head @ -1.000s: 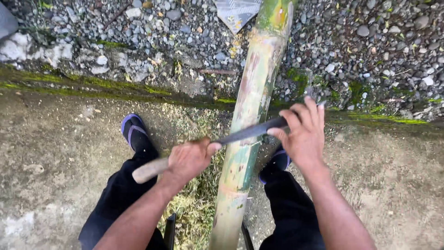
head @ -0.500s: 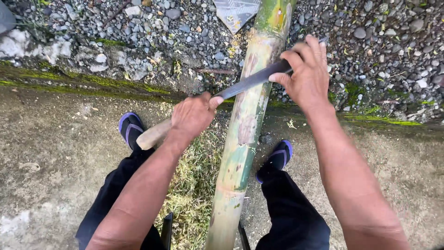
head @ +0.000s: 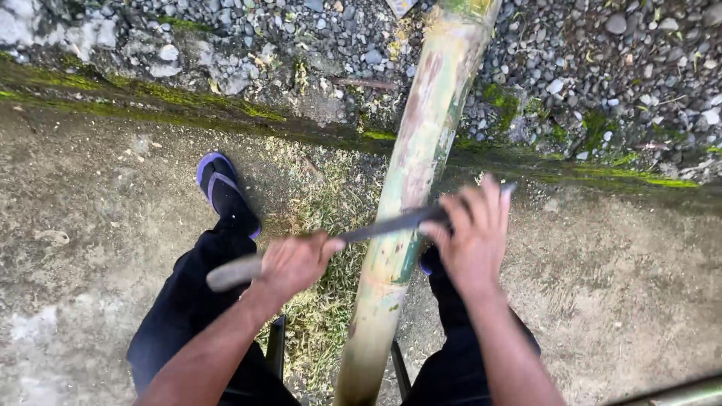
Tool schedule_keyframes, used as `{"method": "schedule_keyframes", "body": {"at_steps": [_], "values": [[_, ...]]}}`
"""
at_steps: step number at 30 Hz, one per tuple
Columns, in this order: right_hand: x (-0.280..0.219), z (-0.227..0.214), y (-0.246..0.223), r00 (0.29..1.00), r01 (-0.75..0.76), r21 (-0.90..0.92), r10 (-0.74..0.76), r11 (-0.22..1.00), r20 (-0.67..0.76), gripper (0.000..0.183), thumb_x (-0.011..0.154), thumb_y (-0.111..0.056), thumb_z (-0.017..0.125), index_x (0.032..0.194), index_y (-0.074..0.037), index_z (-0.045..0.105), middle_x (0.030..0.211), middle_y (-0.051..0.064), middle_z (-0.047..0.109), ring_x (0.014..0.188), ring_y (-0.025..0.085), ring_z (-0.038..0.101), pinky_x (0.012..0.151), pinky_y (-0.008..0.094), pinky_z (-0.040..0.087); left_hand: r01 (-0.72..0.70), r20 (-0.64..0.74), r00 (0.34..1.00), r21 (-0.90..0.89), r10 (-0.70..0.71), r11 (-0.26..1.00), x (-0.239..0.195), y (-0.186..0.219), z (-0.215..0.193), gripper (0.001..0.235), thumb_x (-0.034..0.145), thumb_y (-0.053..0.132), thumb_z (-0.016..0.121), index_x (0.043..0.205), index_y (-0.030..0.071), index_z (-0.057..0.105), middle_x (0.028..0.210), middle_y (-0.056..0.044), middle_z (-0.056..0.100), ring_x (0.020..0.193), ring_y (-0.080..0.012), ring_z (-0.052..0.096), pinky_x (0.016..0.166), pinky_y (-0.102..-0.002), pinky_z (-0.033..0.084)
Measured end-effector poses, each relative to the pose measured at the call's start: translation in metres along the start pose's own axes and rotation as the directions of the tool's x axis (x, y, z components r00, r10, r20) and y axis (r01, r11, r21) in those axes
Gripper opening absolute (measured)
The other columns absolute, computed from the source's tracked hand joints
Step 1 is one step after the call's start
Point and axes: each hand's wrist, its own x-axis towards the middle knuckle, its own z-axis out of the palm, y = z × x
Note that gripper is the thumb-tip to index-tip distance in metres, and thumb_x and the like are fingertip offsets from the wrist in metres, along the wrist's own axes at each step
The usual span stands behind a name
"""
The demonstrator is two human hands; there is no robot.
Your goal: Scraping the outer layer of a bamboo stalk using a large blade or machete.
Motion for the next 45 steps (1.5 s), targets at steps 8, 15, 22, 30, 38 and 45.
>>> {"method": "schedule_keyframes", "body": {"at_steps": [8, 15, 22, 30, 38, 45], "values": [[0.131, 0.011, 0.068, 0.978, 0.211, -0.018, -0.211, 0.977, -0.001, 0.062, 0.081, -0.057, 0.076, 0.125, -0.013, 0.071, 0.136, 0.012, 0.060, 0.150, 0.043, 0.039, 0.126, 0.066, 0.022, 0.062, -0.129, 0.988, -0.190, -0.087, 0.980, 0.088, 0.025, -0.039, 0.053, 0.106, 0.050, 0.034, 0.088, 0.009, 0.063, 0.059, -0.009, 0.062, 0.049, -0.0258, 0.064, 0.049, -0.047, 0.054], [0.231, -0.006, 0.089, 0.976, 0.127, 0.160, -0.152, 0.979, 0.157, 0.061, 0.073, -0.040, 0.085, 0.127, -0.016, 0.070, 0.140, 0.003, 0.061, 0.149, 0.036, 0.045, 0.130, 0.054, 0.035, 0.014, -0.357, 0.925, -0.311, -0.130, 0.950, 0.149, 0.054, -0.073, 0.054, 0.104, 0.053, 0.041, 0.094, 0.007, 0.067, 0.071, -0.021, 0.071, 0.067, -0.0395, 0.069, 0.064, -0.058, 0.053], [0.080, -0.001, 0.033, 0.971, 0.236, 0.022, -0.236, 0.971, -0.026, 0.066, 0.074, -0.050, 0.088, 0.123, -0.008, 0.073, 0.128, 0.016, 0.059, 0.144, 0.044, 0.041, 0.124, 0.065, 0.024, 0.096, -0.060, 0.993, -0.134, -0.105, 0.986, 0.046, 0.014, -0.013, 0.067, 0.105, 0.060, 0.024, 0.094, 0.008, 0.064, 0.058, -0.004, 0.057, 0.046, -0.0231, 0.060, 0.043, -0.046, 0.053], [0.039, 0.006, 0.046, 0.996, 0.072, 0.063, -0.075, 0.995, 0.042, 0.064, 0.076, -0.056, 0.075, 0.121, -0.011, 0.073, 0.135, 0.013, 0.061, 0.148, 0.042, 0.041, 0.127, 0.063, 0.021, -0.014, -0.078, 0.997, 0.002, 0.014, 1.000, 0.022, 0.024, -0.004, 0.064, 0.107, 0.057, 0.021, 0.087, 0.012, 0.061, 0.051, 0.000, 0.052, 0.039, -0.0192, 0.055, 0.036, -0.045, 0.048], [0.227, 0.033, 0.150, 0.987, 0.135, 0.071, -0.128, 0.988, -0.099, 0.057, 0.077, -0.046, 0.085, 0.122, -0.013, 0.073, 0.141, 0.009, 0.063, 0.146, 0.036, 0.044, 0.126, 0.055, 0.023, 0.120, -0.253, 0.962, 0.052, -0.103, 0.991, 0.159, 0.097, -0.162, 0.058, 0.106, 0.057, 0.032, 0.112, 0.010, 0.065, 0.079, -0.014, 0.072, 0.077, -0.0318, 0.072, 0.071, -0.050, 0.056], [0.225, 0.027, 0.137, 0.998, -0.032, 0.187, 0.043, 0.982, -0.055, 0.054, 0.079, -0.037, 0.092, 0.125, -0.018, 0.072, 0.132, 0.003, 0.065, 0.133, 0.031, 0.051, 0.117, 0.045, 0.037, 0.146, -0.300, 0.948, 0.111, -0.107, 0.983, 0.154, 0.112, -0.175, 0.055, 0.105, 0.058, 0.039, 0.119, 0.013, 0.067, 0.099, -0.015, 0.074, 0.100, -0.0338, 0.070, 0.088, -0.050, 0.051]]}}
